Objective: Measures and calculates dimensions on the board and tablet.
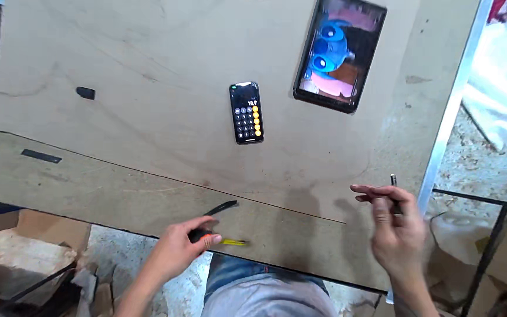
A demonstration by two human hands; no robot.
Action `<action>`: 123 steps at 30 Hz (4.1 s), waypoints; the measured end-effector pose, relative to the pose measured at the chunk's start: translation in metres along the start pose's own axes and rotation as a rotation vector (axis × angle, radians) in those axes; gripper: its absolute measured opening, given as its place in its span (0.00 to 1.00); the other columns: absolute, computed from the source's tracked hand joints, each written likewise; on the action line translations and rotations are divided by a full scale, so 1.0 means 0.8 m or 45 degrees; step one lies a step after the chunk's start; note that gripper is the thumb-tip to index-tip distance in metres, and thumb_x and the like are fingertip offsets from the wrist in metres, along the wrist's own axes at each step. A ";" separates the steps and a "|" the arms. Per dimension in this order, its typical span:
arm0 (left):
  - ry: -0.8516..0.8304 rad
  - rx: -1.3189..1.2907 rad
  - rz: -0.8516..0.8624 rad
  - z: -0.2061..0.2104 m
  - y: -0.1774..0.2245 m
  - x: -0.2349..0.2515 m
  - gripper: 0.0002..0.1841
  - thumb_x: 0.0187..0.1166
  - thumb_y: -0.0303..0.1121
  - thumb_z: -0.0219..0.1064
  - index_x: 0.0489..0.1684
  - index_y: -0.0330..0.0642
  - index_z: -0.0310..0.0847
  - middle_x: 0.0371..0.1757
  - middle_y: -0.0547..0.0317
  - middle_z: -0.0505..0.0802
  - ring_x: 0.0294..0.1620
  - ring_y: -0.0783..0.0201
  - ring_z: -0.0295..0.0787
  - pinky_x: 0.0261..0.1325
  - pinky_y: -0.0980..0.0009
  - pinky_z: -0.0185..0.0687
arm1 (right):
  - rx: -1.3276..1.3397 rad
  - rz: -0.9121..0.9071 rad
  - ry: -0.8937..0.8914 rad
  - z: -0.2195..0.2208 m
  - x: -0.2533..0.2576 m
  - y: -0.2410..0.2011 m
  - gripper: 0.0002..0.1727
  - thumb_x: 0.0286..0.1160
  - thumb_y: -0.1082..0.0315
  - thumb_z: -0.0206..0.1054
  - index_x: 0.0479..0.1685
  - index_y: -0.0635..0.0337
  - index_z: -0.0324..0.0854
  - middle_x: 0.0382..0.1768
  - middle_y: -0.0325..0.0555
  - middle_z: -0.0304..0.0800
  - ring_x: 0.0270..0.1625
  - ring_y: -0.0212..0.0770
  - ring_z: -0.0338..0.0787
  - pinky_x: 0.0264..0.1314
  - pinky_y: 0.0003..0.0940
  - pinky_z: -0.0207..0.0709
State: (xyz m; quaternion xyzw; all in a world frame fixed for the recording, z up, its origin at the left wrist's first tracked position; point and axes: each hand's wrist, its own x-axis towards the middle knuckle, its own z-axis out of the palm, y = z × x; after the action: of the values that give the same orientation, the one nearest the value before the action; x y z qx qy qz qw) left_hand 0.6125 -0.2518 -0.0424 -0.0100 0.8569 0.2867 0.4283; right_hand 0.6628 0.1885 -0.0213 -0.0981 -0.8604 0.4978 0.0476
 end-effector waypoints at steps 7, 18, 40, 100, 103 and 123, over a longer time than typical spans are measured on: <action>-0.168 -0.271 -0.236 0.041 -0.034 -0.048 0.26 0.74 0.67 0.67 0.55 0.60 0.93 0.44 0.70 0.97 0.45 0.70 0.93 0.54 0.61 0.90 | -0.182 0.108 -1.102 0.192 -0.076 -0.051 0.26 0.83 0.57 0.64 0.77 0.55 0.75 0.87 0.48 0.67 0.87 0.45 0.70 0.81 0.47 0.76; -0.882 -0.221 -0.092 -0.046 -0.059 0.008 0.27 0.78 0.63 0.66 0.61 0.54 0.88 0.47 0.61 0.94 0.41 0.64 0.90 0.45 0.59 0.87 | -0.721 0.500 0.245 0.132 -0.021 0.005 0.17 0.85 0.67 0.58 0.62 0.69 0.80 0.81 0.61 0.74 0.69 0.56 0.88 0.63 0.54 0.86; 0.579 0.208 0.772 -0.115 0.031 0.200 0.35 0.70 0.49 0.75 0.77 0.42 0.78 0.69 0.50 0.88 0.73 0.53 0.82 0.75 0.55 0.80 | -0.229 0.022 -0.225 0.266 -0.051 -0.063 0.16 0.88 0.69 0.55 0.67 0.56 0.82 0.47 0.44 0.94 0.47 0.41 0.93 0.54 0.38 0.88; 1.022 0.370 0.885 -0.101 0.032 0.259 0.30 0.69 0.47 0.76 0.72 0.47 0.83 0.65 0.53 0.89 0.69 0.50 0.80 0.72 0.54 0.76 | -0.851 -0.260 -0.381 0.259 0.183 -0.056 0.28 0.81 0.63 0.62 0.82 0.45 0.78 0.16 0.34 0.77 0.16 0.37 0.75 0.17 0.34 0.63; 1.020 0.368 0.889 -0.100 0.031 0.259 0.30 0.69 0.47 0.76 0.72 0.47 0.83 0.65 0.52 0.89 0.69 0.50 0.80 0.72 0.54 0.76 | -0.841 -0.267 -0.361 0.261 0.191 -0.060 0.28 0.81 0.63 0.62 0.83 0.46 0.78 0.16 0.34 0.78 0.17 0.37 0.76 0.18 0.34 0.63; 1.031 0.365 0.894 -0.101 0.032 0.261 0.29 0.70 0.48 0.76 0.71 0.47 0.84 0.65 0.52 0.89 0.69 0.50 0.80 0.73 0.54 0.75 | -0.890 -0.304 -0.105 0.240 0.166 -0.049 0.26 0.78 0.63 0.62 0.76 0.52 0.83 0.15 0.35 0.78 0.16 0.38 0.75 0.19 0.35 0.64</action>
State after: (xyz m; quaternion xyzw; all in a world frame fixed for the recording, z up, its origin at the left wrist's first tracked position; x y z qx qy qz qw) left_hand 0.4151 -0.2228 -0.1463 0.2254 0.9354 0.2659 -0.0595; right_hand 0.4936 0.0351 -0.0853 0.0130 -0.9850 0.1685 0.0343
